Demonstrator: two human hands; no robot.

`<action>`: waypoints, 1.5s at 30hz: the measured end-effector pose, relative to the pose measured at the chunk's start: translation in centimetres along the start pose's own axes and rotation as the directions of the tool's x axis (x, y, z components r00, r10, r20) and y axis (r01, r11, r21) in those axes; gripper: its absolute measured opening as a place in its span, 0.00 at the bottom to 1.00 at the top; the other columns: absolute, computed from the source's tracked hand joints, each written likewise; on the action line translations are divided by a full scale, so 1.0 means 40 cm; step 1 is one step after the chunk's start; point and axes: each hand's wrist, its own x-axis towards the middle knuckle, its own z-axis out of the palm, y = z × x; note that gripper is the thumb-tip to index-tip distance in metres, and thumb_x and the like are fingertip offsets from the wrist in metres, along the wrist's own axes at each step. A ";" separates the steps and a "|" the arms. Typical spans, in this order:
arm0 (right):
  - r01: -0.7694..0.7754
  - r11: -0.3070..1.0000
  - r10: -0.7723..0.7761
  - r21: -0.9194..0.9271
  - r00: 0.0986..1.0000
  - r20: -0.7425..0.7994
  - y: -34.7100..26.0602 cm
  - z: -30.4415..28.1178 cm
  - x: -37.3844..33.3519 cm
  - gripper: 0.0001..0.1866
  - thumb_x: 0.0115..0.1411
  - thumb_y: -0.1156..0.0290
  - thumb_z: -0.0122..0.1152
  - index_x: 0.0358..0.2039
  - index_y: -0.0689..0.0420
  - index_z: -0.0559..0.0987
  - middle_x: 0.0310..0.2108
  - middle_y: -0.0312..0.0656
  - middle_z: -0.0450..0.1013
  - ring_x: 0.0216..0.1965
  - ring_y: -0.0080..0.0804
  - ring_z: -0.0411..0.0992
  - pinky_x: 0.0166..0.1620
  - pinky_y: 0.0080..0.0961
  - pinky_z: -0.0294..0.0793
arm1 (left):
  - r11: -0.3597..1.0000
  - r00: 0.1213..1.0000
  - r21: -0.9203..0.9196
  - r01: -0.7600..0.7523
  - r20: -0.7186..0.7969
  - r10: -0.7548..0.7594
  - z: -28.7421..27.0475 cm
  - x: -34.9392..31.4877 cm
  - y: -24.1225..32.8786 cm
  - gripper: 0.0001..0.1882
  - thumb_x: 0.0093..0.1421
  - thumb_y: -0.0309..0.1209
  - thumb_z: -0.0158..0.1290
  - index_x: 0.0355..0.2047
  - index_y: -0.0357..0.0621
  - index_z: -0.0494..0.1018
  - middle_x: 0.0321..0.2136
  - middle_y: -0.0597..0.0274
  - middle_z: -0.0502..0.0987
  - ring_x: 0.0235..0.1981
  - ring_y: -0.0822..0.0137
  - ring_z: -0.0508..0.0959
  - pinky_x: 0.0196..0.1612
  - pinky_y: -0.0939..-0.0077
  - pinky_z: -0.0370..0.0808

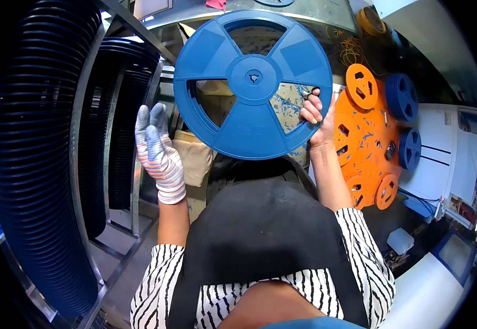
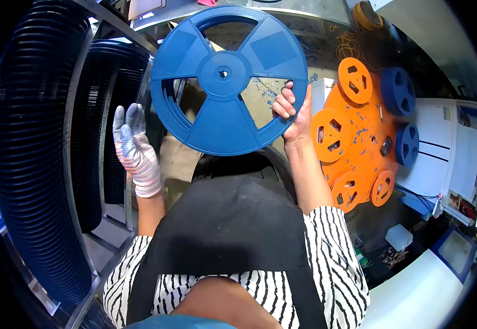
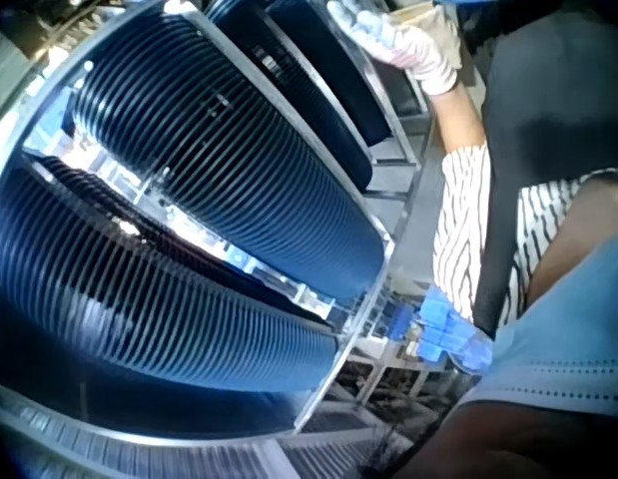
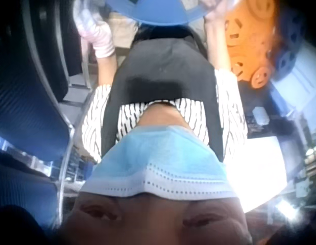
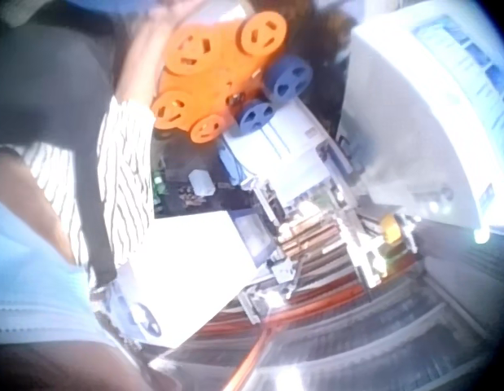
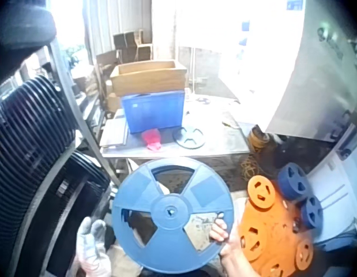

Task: The person repeatedly picks up blue circular plastic parts and stacks them into a metal rack. The person handles the parts one at a time, placing them into the rack repeatedly.

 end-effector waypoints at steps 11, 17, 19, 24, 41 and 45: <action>0.001 0.576 0.002 -0.817 1.000 0.003 0.166 0.167 -0.030 0.29 0.65 0.43 0.44 0.39 0.61 0.69 0.21 0.37 0.67 0.15 0.20 0.62 0.19 0.15 0.63 | 0.863 0.875 0.446 0.238 0.287 -0.390 0.151 -0.088 -0.247 0.65 0.48 0.52 0.64 0.67 0.41 0.27 0.66 0.44 0.45 0.66 0.53 0.49 0.66 0.63 0.48; 0.399 -0.139 0.413 -0.907 0.855 0.313 0.284 0.202 -0.014 0.23 0.65 0.54 0.50 0.48 0.61 0.72 0.38 0.48 0.74 0.38 0.41 0.75 0.43 0.29 0.73 | 0.575 0.770 -0.531 0.622 0.546 -0.329 0.034 -0.148 -0.399 0.23 0.65 0.50 0.43 0.53 0.49 0.64 0.44 0.62 0.71 0.49 0.66 0.69 0.54 0.63 0.67; 0.497 -0.156 0.429 -0.853 0.812 0.395 0.282 0.184 -0.009 0.23 0.63 0.53 0.51 0.46 0.61 0.73 0.43 0.52 0.73 0.45 0.50 0.72 0.47 0.36 0.71 | 0.738 0.830 -0.398 0.545 0.382 -0.407 0.050 -0.180 -0.350 0.22 0.64 0.50 0.44 0.49 0.47 0.67 0.43 0.61 0.72 0.47 0.65 0.71 0.54 0.65 0.68; 0.350 -0.191 0.495 -0.917 0.841 0.218 0.196 0.095 -0.002 0.22 0.63 0.57 0.51 0.51 0.59 0.73 0.50 0.49 0.72 0.53 0.44 0.69 0.55 0.34 0.67 | 0.751 0.772 -0.291 0.593 -0.058 -0.632 0.038 -0.171 -0.279 0.21 0.63 0.45 0.50 0.50 0.45 0.68 0.46 0.59 0.72 0.47 0.62 0.73 0.54 0.63 0.70; -0.144 -0.157 0.334 -0.977 0.923 -0.189 0.169 -0.112 0.094 0.17 0.63 0.63 0.54 0.48 0.58 0.76 0.44 0.47 0.76 0.46 0.38 0.74 0.50 0.27 0.70 | 0.773 0.760 -0.432 0.464 -0.254 -0.598 -0.327 0.362 -0.425 0.19 0.60 0.34 0.56 0.50 0.41 0.70 0.47 0.57 0.74 0.48 0.61 0.72 0.58 0.65 0.67; -0.153 -0.128 0.330 -0.980 0.925 -0.188 0.217 -0.126 0.152 0.17 0.62 0.63 0.54 0.48 0.58 0.76 0.44 0.46 0.76 0.46 0.37 0.74 0.50 0.27 0.70 | 0.768 0.738 -0.398 0.502 -0.266 -0.620 -0.380 0.423 -0.428 0.19 0.60 0.35 0.56 0.49 0.40 0.71 0.47 0.57 0.75 0.48 0.61 0.73 0.58 0.66 0.67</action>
